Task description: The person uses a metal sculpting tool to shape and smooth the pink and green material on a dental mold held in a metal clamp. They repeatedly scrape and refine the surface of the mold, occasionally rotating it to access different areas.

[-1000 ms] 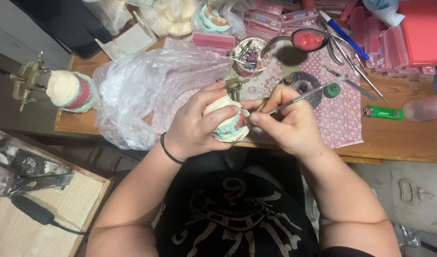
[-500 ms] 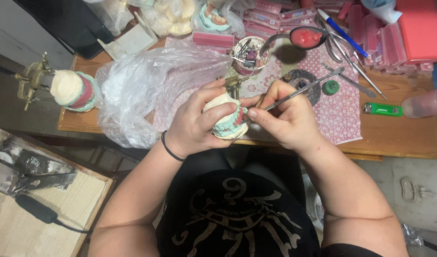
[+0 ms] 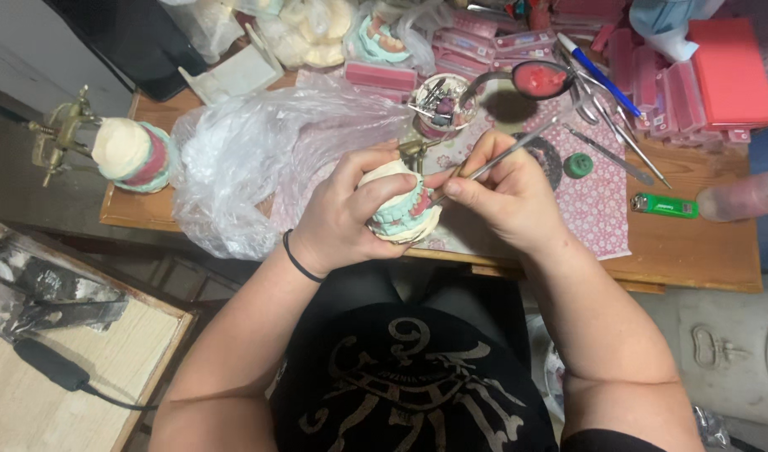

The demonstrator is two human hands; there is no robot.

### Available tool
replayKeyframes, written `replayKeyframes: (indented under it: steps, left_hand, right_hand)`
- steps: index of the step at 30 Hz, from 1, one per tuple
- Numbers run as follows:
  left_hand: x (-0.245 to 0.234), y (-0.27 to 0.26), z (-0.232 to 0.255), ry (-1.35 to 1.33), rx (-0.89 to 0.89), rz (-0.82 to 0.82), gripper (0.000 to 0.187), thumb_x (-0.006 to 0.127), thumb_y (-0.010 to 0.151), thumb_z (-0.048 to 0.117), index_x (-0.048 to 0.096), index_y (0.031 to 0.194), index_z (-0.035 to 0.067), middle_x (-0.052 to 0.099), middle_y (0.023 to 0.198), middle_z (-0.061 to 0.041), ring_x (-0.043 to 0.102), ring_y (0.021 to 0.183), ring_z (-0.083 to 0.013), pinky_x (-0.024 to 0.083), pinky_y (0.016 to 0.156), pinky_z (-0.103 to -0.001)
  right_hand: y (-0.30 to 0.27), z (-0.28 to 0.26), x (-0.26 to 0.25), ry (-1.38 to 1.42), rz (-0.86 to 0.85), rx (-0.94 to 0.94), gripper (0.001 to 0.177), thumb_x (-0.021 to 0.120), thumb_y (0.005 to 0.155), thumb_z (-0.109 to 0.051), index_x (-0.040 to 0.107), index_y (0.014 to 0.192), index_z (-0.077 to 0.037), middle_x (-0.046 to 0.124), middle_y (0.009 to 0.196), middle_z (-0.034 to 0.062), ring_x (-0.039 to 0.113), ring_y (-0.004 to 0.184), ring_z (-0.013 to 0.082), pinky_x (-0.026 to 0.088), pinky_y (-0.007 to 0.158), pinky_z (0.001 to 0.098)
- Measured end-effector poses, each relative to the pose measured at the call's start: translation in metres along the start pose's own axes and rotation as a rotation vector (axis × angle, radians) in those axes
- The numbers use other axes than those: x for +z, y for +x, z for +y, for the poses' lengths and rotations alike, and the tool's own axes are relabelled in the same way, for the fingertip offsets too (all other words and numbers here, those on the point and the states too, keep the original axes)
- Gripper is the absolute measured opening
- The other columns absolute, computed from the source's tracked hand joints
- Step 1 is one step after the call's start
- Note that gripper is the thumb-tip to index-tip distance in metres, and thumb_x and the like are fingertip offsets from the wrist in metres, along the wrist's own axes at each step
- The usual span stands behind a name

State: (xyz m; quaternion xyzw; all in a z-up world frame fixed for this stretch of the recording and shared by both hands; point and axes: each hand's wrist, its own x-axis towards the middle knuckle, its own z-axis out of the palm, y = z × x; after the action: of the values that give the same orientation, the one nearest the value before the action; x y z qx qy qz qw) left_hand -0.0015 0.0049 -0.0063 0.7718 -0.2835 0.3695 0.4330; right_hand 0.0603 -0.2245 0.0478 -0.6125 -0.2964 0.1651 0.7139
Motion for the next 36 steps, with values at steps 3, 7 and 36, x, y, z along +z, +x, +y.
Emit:
replayKeyframes:
  steps: [3,7,36]
  left_hand:
    - [-0.001,0.003,0.002,0.0,-0.006,-0.003,0.063,0.096,0.073,0.036,0.07,0.127,0.014,0.06,0.125,-0.019,0.065,0.125,-0.0446,0.056,0.106,-0.048]
    - [-0.001,-0.002,-0.001,-0.006,-0.012,-0.013,0.064,0.095,0.073,0.037,0.07,0.128,0.015,0.06,0.126,-0.019,0.065,0.126,-0.0441,0.056,0.107,-0.048]
    - [0.001,0.0,-0.002,-0.017,0.059,0.016,0.061,0.093,0.076,0.04,0.071,0.125,0.012,0.058,0.122,-0.019,0.065,0.124,-0.0474,0.056,0.106,-0.051]
  right_hand:
    - [0.0,0.008,0.001,0.052,0.034,0.026,0.028,0.072,0.095,0.004,0.047,0.106,-0.001,0.076,0.098,0.0228,0.078,0.087,0.0242,0.066,0.077,0.0358]
    - [-0.003,0.007,0.006,0.042,0.077,0.08,0.031,0.076,0.092,0.004,0.049,0.106,-0.002,0.077,0.09,0.0189,0.077,0.08,0.0183,0.066,0.071,0.0315]
    - [-0.003,0.033,0.004,-0.029,0.084,-0.421,0.022,0.066,0.096,0.012,0.047,0.1,0.001,0.069,0.084,0.0268,0.078,0.088,0.0389,0.066,0.069,0.0456]
